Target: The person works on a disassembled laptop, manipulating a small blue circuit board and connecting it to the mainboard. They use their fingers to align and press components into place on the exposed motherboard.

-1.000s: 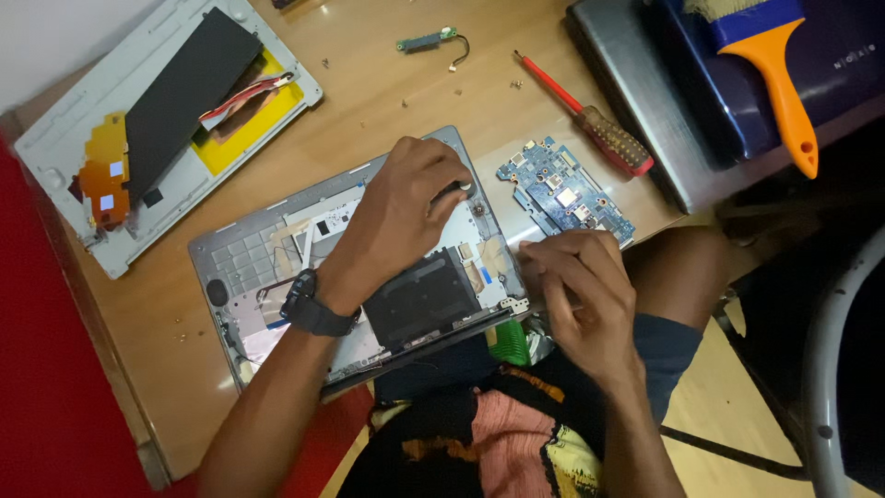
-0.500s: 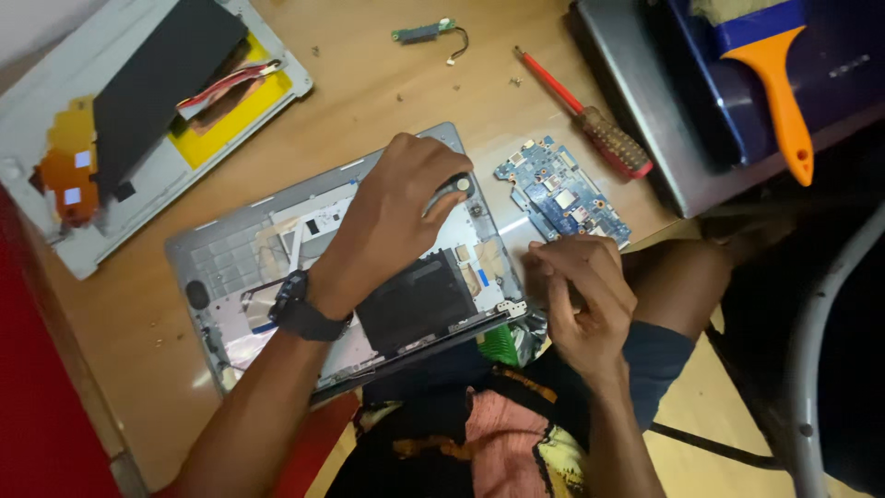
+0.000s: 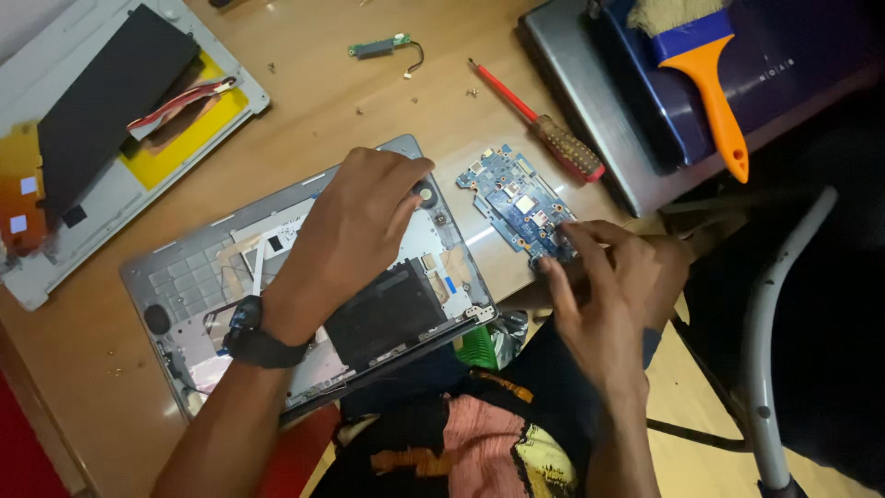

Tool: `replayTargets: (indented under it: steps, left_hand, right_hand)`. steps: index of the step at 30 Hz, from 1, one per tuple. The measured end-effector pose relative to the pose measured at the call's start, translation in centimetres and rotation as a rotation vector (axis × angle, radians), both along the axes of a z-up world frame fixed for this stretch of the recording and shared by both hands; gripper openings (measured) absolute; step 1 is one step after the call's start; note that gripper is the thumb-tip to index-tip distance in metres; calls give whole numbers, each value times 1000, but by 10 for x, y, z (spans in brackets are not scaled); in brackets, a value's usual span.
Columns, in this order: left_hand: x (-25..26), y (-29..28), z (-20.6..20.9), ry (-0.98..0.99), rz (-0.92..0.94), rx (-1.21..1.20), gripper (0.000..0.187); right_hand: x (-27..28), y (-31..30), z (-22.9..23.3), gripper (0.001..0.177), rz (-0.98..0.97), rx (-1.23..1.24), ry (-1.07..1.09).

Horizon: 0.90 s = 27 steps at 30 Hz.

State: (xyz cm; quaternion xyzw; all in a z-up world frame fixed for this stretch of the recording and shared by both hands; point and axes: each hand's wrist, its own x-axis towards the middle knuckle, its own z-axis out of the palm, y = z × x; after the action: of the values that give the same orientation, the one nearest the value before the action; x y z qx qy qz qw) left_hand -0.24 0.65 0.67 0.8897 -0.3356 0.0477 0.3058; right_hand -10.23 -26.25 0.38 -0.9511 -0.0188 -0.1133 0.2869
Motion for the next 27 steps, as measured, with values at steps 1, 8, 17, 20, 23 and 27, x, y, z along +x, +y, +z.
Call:
replayTargets:
  steps: [1, 8, 17, 20, 23, 27]
  left_hand:
    - [-2, -2, 10, -1, -4, 4, 29]
    - [-41, -13, 90, -175, 61, 116, 23]
    - [-93, -2, 55, 16, 200, 49, 26]
    - [-101, -3, 43, 91, 261, 1, 26]
    - [-107, -8, 38, 161, 327, -83, 28]
    - [-106, -23, 40, 427, 404, -310, 34]
  right_hand:
    - [2, 0, -3, 39, -4, 4, -1]
    - [9, 3, -11, 29, 14, -159, -122]
    - [12, 2, -8, 19, 23, 7, -62]
    - [10, 7, 6, 16, -8, 170, -14]
    - [1, 13, 20, 13, -141, 461, 86]
    - [-22, 17, 29, 27, -236, 765, 231]
